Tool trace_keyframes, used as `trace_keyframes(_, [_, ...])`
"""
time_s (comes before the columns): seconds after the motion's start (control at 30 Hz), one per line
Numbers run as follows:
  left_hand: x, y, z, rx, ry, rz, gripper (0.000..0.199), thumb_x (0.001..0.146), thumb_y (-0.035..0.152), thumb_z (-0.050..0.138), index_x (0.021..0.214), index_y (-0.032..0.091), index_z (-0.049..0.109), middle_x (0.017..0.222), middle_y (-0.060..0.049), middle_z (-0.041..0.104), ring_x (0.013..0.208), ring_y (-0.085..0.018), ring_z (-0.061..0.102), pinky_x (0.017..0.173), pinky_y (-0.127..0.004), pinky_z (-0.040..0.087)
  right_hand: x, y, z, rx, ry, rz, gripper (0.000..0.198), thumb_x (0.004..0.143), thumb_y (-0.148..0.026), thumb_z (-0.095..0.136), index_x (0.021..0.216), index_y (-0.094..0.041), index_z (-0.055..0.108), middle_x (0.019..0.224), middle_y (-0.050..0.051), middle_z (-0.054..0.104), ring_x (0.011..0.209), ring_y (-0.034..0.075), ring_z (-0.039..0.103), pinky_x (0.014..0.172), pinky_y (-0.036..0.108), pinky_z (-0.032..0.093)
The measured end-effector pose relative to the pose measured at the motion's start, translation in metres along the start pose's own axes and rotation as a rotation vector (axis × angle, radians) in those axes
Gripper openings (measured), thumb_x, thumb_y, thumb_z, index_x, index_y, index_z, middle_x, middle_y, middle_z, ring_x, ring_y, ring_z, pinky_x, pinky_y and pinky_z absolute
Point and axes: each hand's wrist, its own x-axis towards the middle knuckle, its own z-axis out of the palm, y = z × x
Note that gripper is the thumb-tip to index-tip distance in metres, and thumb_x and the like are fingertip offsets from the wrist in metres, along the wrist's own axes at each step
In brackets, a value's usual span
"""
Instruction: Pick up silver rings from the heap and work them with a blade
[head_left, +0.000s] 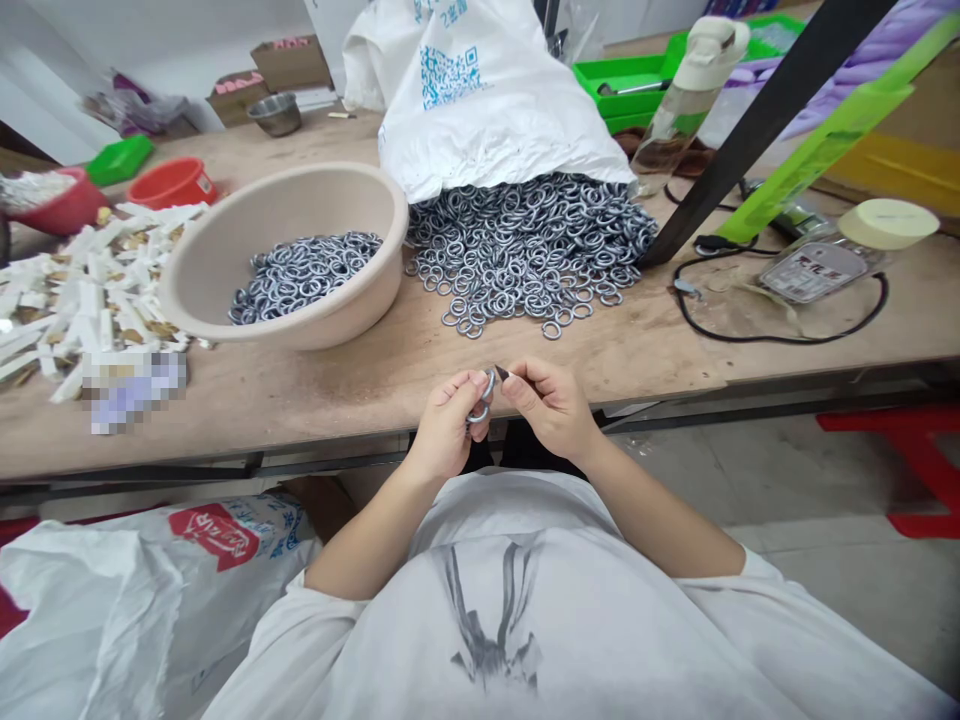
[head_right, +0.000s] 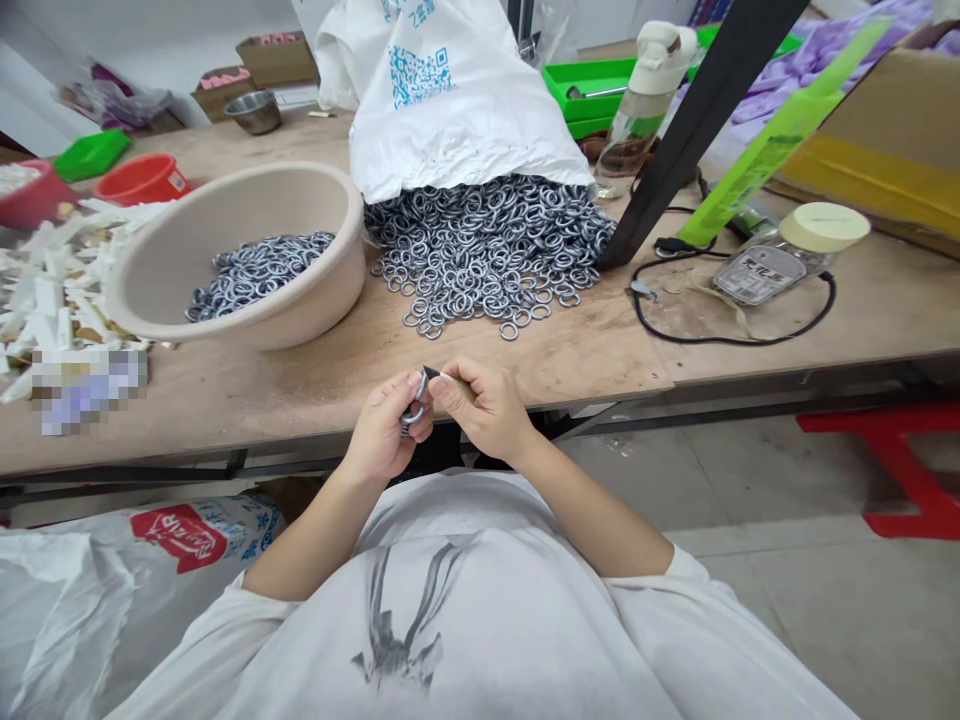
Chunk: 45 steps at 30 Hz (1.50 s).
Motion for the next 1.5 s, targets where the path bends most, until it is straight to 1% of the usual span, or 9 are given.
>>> trace_keyframes(0.13, [-0.0006,0.0001,0.0008,0.001,0.007,-0.006,0.043,0.074,0.049,0.078,0.067,0.017,0.049,0.053,0.008,0.039,0.039,-0.003,0.033,0.037,-0.017,0.026,0.0002,0.0001,0.0005,0.006,-0.004,-0.004,0.041,0.096,-0.056,0.055,0.081,-0.018,0.065,0.068,0.0,0.062,0.06,0.012,0.05,0.058,0.025,0.039])
trace_keyframes(0.27, [-0.0005,0.0005,0.0012,0.005,0.011,-0.009,0.043,0.073,0.049,0.078,0.067,0.017,0.05,0.053,0.008,0.038,0.039,-0.003,0.034,0.037,-0.017,0.026,0.0001,0.0012,0.0007,-0.017,0.015,-0.007,0.041,0.096,-0.055,0.055,0.08,-0.018,0.064,0.066,-0.001,0.059,0.059,0.011,0.048,0.057,0.025,0.037])
trace_keyframes(0.43, [-0.0006,0.0009,0.0013,0.005,0.013,-0.014,0.044,0.072,0.05,0.078,0.068,0.017,0.05,0.054,0.008,0.04,0.039,-0.003,0.034,0.037,-0.017,0.027,0.0007,0.0001,0.0012,0.0,0.0,-0.008,0.041,0.095,-0.056,0.055,0.081,-0.019,0.065,0.069,0.0,0.064,0.061,0.012,0.054,0.06,0.026,0.041])
trace_keyframes(0.6, [-0.0009,-0.0003,0.0008,0.005,0.0,-0.015,0.044,0.073,0.051,0.078,0.067,0.018,0.049,0.053,0.008,0.037,0.039,-0.003,0.033,0.038,-0.017,0.027,0.0003,0.0004,0.0009,0.015,-0.003,0.003,0.041,0.094,-0.057,0.056,0.082,-0.019,0.066,0.071,0.001,0.066,0.065,0.014,0.058,0.062,0.027,0.044])
trace_keyframes(0.77, [-0.0007,-0.0009,0.001,0.009,-0.007,-0.019,0.043,0.074,0.05,0.077,0.067,0.018,0.049,0.051,0.008,0.037,0.038,-0.004,0.033,0.037,-0.017,0.026,-0.0005,0.0007,0.0002,0.018,0.003,-0.012,0.037,0.096,-0.052,0.056,0.081,-0.019,0.065,0.069,0.0,0.064,0.062,0.012,0.054,0.061,0.026,0.041])
trace_keyframes(0.93, [-0.0004,-0.0007,0.0018,0.016,0.002,-0.016,0.044,0.074,0.05,0.078,0.067,0.017,0.049,0.053,0.008,0.037,0.039,-0.003,0.033,0.038,-0.017,0.026,-0.0008,-0.0003,0.0005,0.019,0.011,-0.008,0.041,0.095,-0.055,0.055,0.079,-0.019,0.064,0.068,0.0,0.064,0.06,0.012,0.052,0.057,0.025,0.039])
trace_keyframes(1.07, [0.0001,-0.0017,0.0016,0.022,0.002,-0.022,0.044,0.074,0.05,0.077,0.067,0.017,0.05,0.053,0.008,0.037,0.039,-0.003,0.032,0.038,-0.017,0.026,-0.0014,0.0018,0.0003,0.007,0.023,0.008,0.041,0.095,-0.056,0.055,0.079,-0.019,0.064,0.065,-0.001,0.06,0.058,0.011,0.049,0.056,0.025,0.037])
trace_keyframes(1.5, [0.0009,-0.0012,0.0022,0.02,-0.002,-0.028,0.042,0.075,0.05,0.076,0.067,0.017,0.051,0.052,0.008,0.037,0.039,-0.003,0.033,0.037,-0.017,0.027,-0.0002,0.0012,0.0006,0.002,0.033,0.013,0.041,0.095,-0.056,0.056,0.08,-0.019,0.065,0.067,0.0,0.064,0.059,0.012,0.052,0.057,0.026,0.039])
